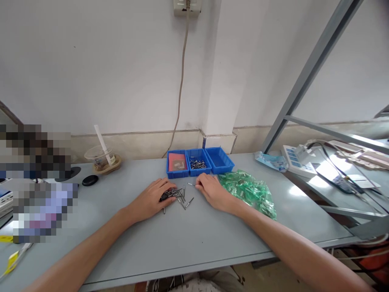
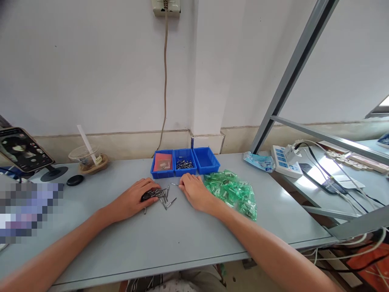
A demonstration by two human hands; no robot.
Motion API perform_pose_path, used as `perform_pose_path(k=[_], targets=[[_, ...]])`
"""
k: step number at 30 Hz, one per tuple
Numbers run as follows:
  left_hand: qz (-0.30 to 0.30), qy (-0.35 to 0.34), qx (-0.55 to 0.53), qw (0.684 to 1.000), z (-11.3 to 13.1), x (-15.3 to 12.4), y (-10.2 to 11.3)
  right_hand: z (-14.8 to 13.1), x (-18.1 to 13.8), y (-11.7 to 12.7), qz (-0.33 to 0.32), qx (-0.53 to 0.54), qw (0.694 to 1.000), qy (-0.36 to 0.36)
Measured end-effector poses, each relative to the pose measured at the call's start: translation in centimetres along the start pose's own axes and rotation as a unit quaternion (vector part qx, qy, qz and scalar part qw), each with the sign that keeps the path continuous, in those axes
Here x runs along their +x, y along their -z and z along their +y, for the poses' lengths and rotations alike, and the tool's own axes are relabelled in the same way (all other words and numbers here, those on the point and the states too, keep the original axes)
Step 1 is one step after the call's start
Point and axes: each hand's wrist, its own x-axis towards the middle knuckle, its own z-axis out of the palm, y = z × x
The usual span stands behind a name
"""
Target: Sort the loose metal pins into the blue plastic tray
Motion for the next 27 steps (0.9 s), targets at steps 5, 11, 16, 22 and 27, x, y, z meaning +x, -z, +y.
perform_pose_path(k=[5, 11, 16, 22, 27], targets=[[0.005, -0.002, 0.0, 1.0, -0.11, -0.01, 0.09, 0.06, 0.59, 0.48, 0.062, 0.126, 0.989, -0.053], [0.015, -0.007, -0.006, 1.0, -0.03, 0.1, 0.22, 0.33, 0.84, 0.37, 0.096, 0.148, 0.984, -0.026], [0.012, -0.009, -0.006, 1.0, -0.1, 0.11, 0.19, 0.18, 0.89, 0.52, 0.127, 0.169, 0.977, -0.04], [0.007, -0.007, -0.001, 1.0, -0.3, 0.05, 0.16, 0.24, 0.93, 0.55, 0.149, 0.198, 0.967, -0.052], [0.004, -0.007, -0.004, 1.0, -0.21, 0.0, 0.28, -0.09, 0.93, 0.65, 0.147, 0.254, 0.955, -0.045]])
